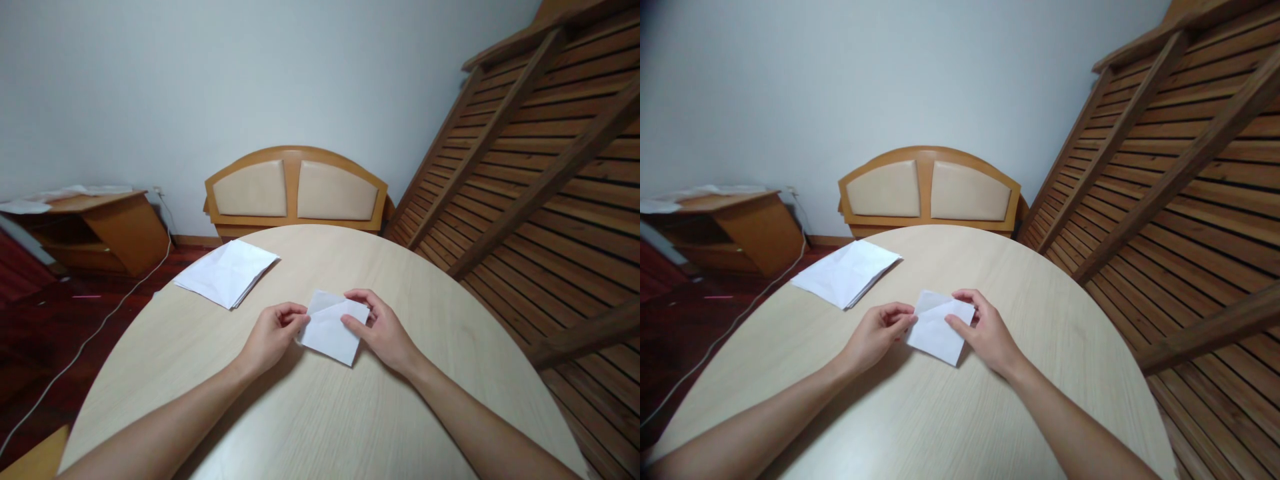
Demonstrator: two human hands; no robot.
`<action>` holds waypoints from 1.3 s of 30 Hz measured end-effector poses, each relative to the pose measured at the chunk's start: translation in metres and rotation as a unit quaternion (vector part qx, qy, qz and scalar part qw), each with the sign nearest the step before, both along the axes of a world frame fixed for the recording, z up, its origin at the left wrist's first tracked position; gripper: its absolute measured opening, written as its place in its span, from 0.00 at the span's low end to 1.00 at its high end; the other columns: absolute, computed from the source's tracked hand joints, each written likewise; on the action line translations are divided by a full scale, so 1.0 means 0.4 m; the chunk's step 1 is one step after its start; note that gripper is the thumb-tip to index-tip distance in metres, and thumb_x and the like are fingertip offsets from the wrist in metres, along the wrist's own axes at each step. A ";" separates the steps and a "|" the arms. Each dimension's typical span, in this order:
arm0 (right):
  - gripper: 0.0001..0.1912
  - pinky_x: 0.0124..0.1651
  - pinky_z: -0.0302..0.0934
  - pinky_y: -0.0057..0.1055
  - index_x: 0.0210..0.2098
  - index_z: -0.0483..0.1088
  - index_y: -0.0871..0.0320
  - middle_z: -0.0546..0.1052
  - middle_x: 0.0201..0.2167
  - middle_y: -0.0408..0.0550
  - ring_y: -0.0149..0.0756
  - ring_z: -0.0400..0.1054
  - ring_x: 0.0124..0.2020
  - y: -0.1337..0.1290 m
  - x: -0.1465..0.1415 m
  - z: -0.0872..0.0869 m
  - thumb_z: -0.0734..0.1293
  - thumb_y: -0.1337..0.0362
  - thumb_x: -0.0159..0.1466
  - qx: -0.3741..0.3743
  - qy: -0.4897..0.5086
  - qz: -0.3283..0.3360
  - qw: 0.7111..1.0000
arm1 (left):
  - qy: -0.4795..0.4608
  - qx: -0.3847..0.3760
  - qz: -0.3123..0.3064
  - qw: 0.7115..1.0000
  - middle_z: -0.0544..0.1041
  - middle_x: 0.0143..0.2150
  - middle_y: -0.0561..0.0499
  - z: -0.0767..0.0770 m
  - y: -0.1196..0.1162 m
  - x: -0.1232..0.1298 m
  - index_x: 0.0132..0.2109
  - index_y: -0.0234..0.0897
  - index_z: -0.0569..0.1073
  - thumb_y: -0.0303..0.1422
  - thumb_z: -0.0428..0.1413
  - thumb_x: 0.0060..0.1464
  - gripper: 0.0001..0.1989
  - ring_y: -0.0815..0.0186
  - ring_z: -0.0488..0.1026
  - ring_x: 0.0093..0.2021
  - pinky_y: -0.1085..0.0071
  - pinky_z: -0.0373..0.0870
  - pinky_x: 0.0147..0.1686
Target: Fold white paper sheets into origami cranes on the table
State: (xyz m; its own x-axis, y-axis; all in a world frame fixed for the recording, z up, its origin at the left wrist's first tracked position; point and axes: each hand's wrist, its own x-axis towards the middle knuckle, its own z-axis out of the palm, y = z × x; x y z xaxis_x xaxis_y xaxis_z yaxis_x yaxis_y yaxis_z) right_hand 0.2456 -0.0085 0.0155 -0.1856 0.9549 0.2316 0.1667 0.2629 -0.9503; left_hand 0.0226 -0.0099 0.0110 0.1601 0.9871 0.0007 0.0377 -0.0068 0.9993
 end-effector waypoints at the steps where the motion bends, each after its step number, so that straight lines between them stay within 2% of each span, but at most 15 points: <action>1: 0.19 0.44 0.68 0.34 0.47 0.66 0.54 0.76 0.41 0.48 0.38 0.73 0.42 0.001 0.000 -0.002 0.72 0.58 0.59 0.000 0.017 -0.003 1.000 | 0.001 0.002 0.013 1.000 0.76 0.27 0.50 0.003 0.001 -0.001 0.37 0.31 0.77 0.42 0.63 0.48 0.17 0.69 0.68 0.26 0.74 0.59 0.26; 4: 0.21 0.43 0.69 0.34 0.46 0.62 0.53 0.75 0.40 0.47 0.37 0.73 0.40 0.006 -0.001 -0.008 0.73 0.57 0.59 0.003 0.054 -0.004 0.999 | 0.008 0.007 0.034 0.999 0.74 0.25 0.51 0.004 0.002 -0.002 0.37 0.31 0.76 0.44 0.63 0.47 0.19 0.70 0.66 0.24 0.74 0.58 0.25; 9: 0.24 0.41 0.71 0.34 0.45 0.55 0.50 0.73 0.48 0.50 0.38 0.74 0.42 0.009 -0.003 -0.015 0.73 0.55 0.60 0.011 0.086 -0.006 0.996 | 0.001 0.002 0.056 0.998 0.75 0.25 0.51 0.002 0.002 0.002 0.38 0.31 0.76 0.46 0.64 0.46 0.21 0.70 0.66 0.24 0.74 0.59 0.25; 11: 0.24 0.41 0.71 0.34 0.44 0.56 0.51 0.73 0.48 0.50 0.38 0.73 0.41 0.008 -0.003 -0.015 0.73 0.54 0.60 0.008 0.076 -0.013 0.997 | -0.001 -0.001 0.062 0.998 0.74 0.25 0.52 0.004 0.002 0.001 0.38 0.31 0.75 0.46 0.64 0.45 0.21 0.70 0.66 0.24 0.74 0.60 0.25; 15: 0.19 0.44 0.70 0.36 0.46 0.62 0.54 0.76 0.43 0.51 0.39 0.73 0.42 0.007 -0.002 -0.011 0.71 0.54 0.61 0.003 0.026 -0.015 1.000 | -0.004 -0.007 0.054 0.999 0.74 0.24 0.52 0.003 0.002 -0.001 0.38 0.31 0.75 0.46 0.64 0.46 0.21 0.70 0.67 0.24 0.74 0.61 0.25; 18: 0.14 0.49 0.68 0.37 0.46 0.71 0.56 0.74 0.51 0.54 0.41 0.71 0.48 0.011 0.000 -0.007 0.68 0.55 0.64 0.046 -0.031 -0.025 0.998 | -0.011 -0.001 0.023 1.000 0.73 0.24 0.54 -0.006 0.003 0.000 0.40 0.31 0.73 0.45 0.64 0.49 0.20 0.71 0.67 0.24 0.74 0.61 0.25; 20: 0.12 0.52 0.66 0.38 0.41 0.74 0.57 0.71 0.55 0.55 0.43 0.69 0.53 0.015 0.005 -0.005 0.67 0.55 0.65 0.083 -0.071 -0.047 0.993 | -0.015 0.013 -0.001 1.000 0.73 0.25 0.54 -0.011 0.001 0.003 0.45 0.32 0.72 0.43 0.63 0.51 0.21 0.70 0.68 0.25 0.75 0.61 0.25; 22: 0.10 0.58 0.62 0.43 0.36 0.75 0.57 0.69 0.58 0.55 0.45 0.65 0.57 0.016 0.011 -0.004 0.67 0.56 0.66 0.125 -0.112 -0.078 0.983 | -0.007 0.036 -0.013 0.999 0.76 0.31 0.51 -0.011 -0.005 0.005 0.53 0.33 0.68 0.41 0.62 0.53 0.24 0.69 0.72 0.28 0.75 0.65 0.27; 25: 0.07 0.62 0.57 0.47 0.36 0.75 0.54 0.70 0.58 0.54 0.46 0.64 0.59 0.011 0.020 0.004 0.67 0.59 0.67 0.208 -0.154 -0.112 0.959 | 0.052 0.094 -0.003 0.994 0.75 0.52 0.41 -0.002 -0.018 0.004 0.62 0.39 0.63 0.38 0.60 0.57 0.28 0.66 0.76 0.36 0.74 0.69 0.29; 28: 0.04 0.57 0.61 0.46 0.38 0.75 0.52 0.77 0.49 0.51 0.45 0.68 0.53 -0.001 0.026 0.019 0.67 0.63 0.67 0.302 -0.177 -0.110 0.930 | 0.143 0.191 0.001 0.971 0.65 0.65 0.40 0.007 -0.028 -0.003 0.63 0.44 0.64 0.35 0.57 0.60 0.25 0.66 0.75 0.39 0.73 0.71 0.29; 31: 0.06 0.52 0.64 0.44 0.40 0.75 0.50 0.79 0.43 0.48 0.43 0.70 0.49 -0.010 0.028 0.032 0.66 0.68 0.67 0.377 -0.201 -0.063 0.902 | 0.241 0.307 0.004 0.921 0.64 0.66 0.42 0.007 -0.030 -0.014 0.55 0.44 0.72 0.31 0.56 0.61 0.16 0.62 0.73 0.46 0.63 0.74 0.43; 33: 0.09 0.52 0.64 0.44 0.41 0.75 0.50 0.80 0.44 0.48 0.43 0.71 0.48 -0.013 0.028 0.035 0.66 0.69 0.66 0.390 -0.224 -0.011 0.893 | 0.298 0.366 -0.006 0.882 0.68 0.62 0.43 0.001 -0.027 -0.021 0.50 0.43 0.75 0.29 0.56 0.60 0.11 0.57 0.70 0.53 0.55 0.69 0.52; 36: 0.10 0.53 0.63 0.44 0.42 0.74 0.50 0.81 0.44 0.46 0.43 0.72 0.49 -0.012 0.028 0.033 0.66 0.70 0.66 0.365 -0.262 0.072 0.891 | 0.343 0.390 -0.057 0.852 0.74 0.56 0.44 -0.011 -0.019 -0.029 0.45 0.41 0.75 0.26 0.56 0.60 0.09 0.55 0.69 0.56 0.53 0.67 0.54; 39: 0.11 0.53 0.62 0.43 0.42 0.73 0.51 0.81 0.43 0.46 0.42 0.72 0.50 -0.010 0.027 0.030 0.66 0.73 0.64 0.342 -0.288 0.114 0.887 | 0.352 0.367 -0.091 0.856 0.76 0.54 0.43 -0.019 -0.014 -0.031 0.43 0.40 0.74 0.25 0.54 0.59 0.08 0.57 0.73 0.53 0.57 0.70 0.52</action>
State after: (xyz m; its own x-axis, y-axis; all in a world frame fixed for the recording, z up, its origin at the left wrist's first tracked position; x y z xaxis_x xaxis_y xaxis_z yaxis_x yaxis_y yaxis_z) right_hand 0.2564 -0.0124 0.0274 -0.6322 0.5493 0.5464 0.4406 0.8350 -0.3297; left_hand 0.0101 -0.0154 0.0034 0.5266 0.7214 0.4498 0.5610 -0.6924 0.4536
